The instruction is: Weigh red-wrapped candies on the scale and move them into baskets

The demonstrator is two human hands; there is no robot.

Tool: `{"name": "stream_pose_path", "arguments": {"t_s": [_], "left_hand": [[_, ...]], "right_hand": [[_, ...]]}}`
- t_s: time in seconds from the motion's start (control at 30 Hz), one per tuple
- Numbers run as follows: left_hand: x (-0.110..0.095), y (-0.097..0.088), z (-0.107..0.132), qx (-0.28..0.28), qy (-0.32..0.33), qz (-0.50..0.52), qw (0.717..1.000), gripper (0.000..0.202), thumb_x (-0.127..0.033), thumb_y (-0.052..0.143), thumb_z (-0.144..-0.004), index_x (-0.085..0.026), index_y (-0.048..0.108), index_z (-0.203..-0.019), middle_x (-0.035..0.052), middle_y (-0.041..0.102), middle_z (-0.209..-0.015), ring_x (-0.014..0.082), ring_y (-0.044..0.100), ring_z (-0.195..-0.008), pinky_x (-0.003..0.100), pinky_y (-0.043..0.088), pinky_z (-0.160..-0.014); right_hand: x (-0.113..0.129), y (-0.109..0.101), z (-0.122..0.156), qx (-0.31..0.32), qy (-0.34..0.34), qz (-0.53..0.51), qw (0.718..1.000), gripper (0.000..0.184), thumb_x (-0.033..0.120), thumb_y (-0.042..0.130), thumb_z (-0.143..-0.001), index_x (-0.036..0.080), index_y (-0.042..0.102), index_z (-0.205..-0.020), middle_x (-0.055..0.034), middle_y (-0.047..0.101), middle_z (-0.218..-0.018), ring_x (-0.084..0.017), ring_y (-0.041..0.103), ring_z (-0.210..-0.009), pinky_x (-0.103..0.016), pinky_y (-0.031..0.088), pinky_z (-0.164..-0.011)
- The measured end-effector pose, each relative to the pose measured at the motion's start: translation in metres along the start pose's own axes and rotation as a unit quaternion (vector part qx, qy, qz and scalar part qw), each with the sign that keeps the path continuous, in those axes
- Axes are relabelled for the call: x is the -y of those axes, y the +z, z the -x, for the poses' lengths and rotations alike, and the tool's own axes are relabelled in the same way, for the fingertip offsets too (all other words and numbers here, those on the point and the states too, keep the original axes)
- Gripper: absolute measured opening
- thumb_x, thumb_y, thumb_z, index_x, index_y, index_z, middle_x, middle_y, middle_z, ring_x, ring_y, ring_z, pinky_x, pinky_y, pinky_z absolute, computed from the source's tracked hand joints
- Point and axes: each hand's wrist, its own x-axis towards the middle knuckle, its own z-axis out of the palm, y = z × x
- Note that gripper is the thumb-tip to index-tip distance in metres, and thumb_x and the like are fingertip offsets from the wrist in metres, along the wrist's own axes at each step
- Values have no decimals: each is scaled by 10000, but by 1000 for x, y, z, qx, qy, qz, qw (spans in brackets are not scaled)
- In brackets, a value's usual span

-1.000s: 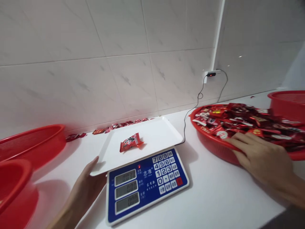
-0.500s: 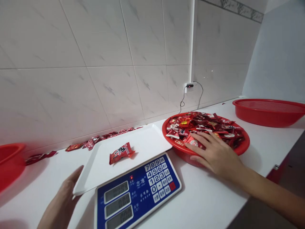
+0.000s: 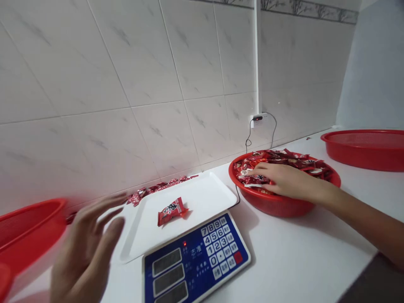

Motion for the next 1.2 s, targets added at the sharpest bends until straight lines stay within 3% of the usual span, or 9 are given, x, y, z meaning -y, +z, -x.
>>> {"name": "stream_pose_path", "arguments": {"t_s": [0.1, 0.2, 0.3, 0.5, 0.6, 0.73, 0.8, 1.03, 1.2], "left_hand": [[-76, 18, -28, 71, 69, -10, 995, 227, -449, 620, -897, -434, 688, -1113, -27, 693, -1184, 262, 635, -1137, 406, 510, -983], [-103, 26, -45, 83, 36, -11, 996, 198, -503, 618, -912, -399, 725, -1041, -44, 731, -1112, 206, 653, -1096, 312, 511, -895], [-97, 22, -50, 82, -2, 19, 996, 194, -506, 628, -911, -370, 743, -990, -56, 756, -1087, 169, 657, -1116, 231, 512, -854], [-80, 6, -54, 141, -35, -58, 988, 306, -610, 637, -856, -340, 746, -952, -44, 763, -985, 170, 689, -911, 222, 502, -710], [-75, 11, -55, 193, -38, -66, 978, 324, -597, 614, -869, -308, 735, -953, -25, 766, -969, 187, 687, -921, 241, 501, -736], [-72, 22, -56, 237, -20, -110, 965, 303, -541, 559, -906, -297, 734, -950, -14, 770, -931, 192, 685, -869, 269, 486, -711], [-70, 22, -56, 236, -18, -125, 964, 311, -542, 533, -914, -305, 731, -949, -13, 769, -932, 194, 686, -837, 270, 475, -655], [-69, 5, -57, 214, -6, -176, 961, 288, -532, 524, -914, -333, 727, -959, -22, 771, -899, 184, 687, -768, 265, 468, -596], [-66, 8, -57, 246, -12, -168, 955, 295, -530, 528, -922, -312, 720, -971, -14, 770, -921, 183, 685, -780, 258, 458, -568]], "right_hand": [[13, -7, -28, 93, 4, 30, 995, 354, 157, 548, -898, 237, 740, -1185, -86, 715, -1239, -291, 681, -1105, -402, 543, -877], [28, -10, -34, -36, 44, 13, 998, 397, 114, 514, -902, 208, 721, -1228, -84, 726, -1226, -277, 681, -1110, -396, 530, -914], [61, -3, -45, -154, 11, -62, 986, 476, 54, 488, -891, 202, 681, -1301, -67, 689, -1308, -235, 650, -1176, -367, 508, -979], [125, 49, -89, 2, -74, -122, 990, 352, 124, 596, -899, 237, 740, -1200, -98, 753, -1123, -269, 660, -1112, -405, 522, -901], [121, 71, -87, -72, -139, -212, 965, 344, 75, 571, -884, 221, 748, -1141, -59, 742, -1190, -228, 651, -1143, -404, 497, -987], [100, 85, -67, -345, -114, -252, 897, 372, -17, 453, -854, 180, 738, -988, -44, 766, -1003, -184, 680, -980, -370, 537, -889], [96, 87, -58, -411, -91, -247, 873, 361, -38, 441, -842, 176, 720, -924, -38, 752, -913, -174, 678, -906, -353, 542, -826], [112, 84, -41, -413, -129, -190, 881, 319, -46, 486, -871, 164, 716, -940, -61, 740, -921, -169, 664, -873, -332, 522, -774], [106, 82, -44, -427, -139, -70, 891, 299, -23, 516, -874, 152, 719, -1005, -97, 744, -974, -221, 658, -936, -384, 526, -835]]}}
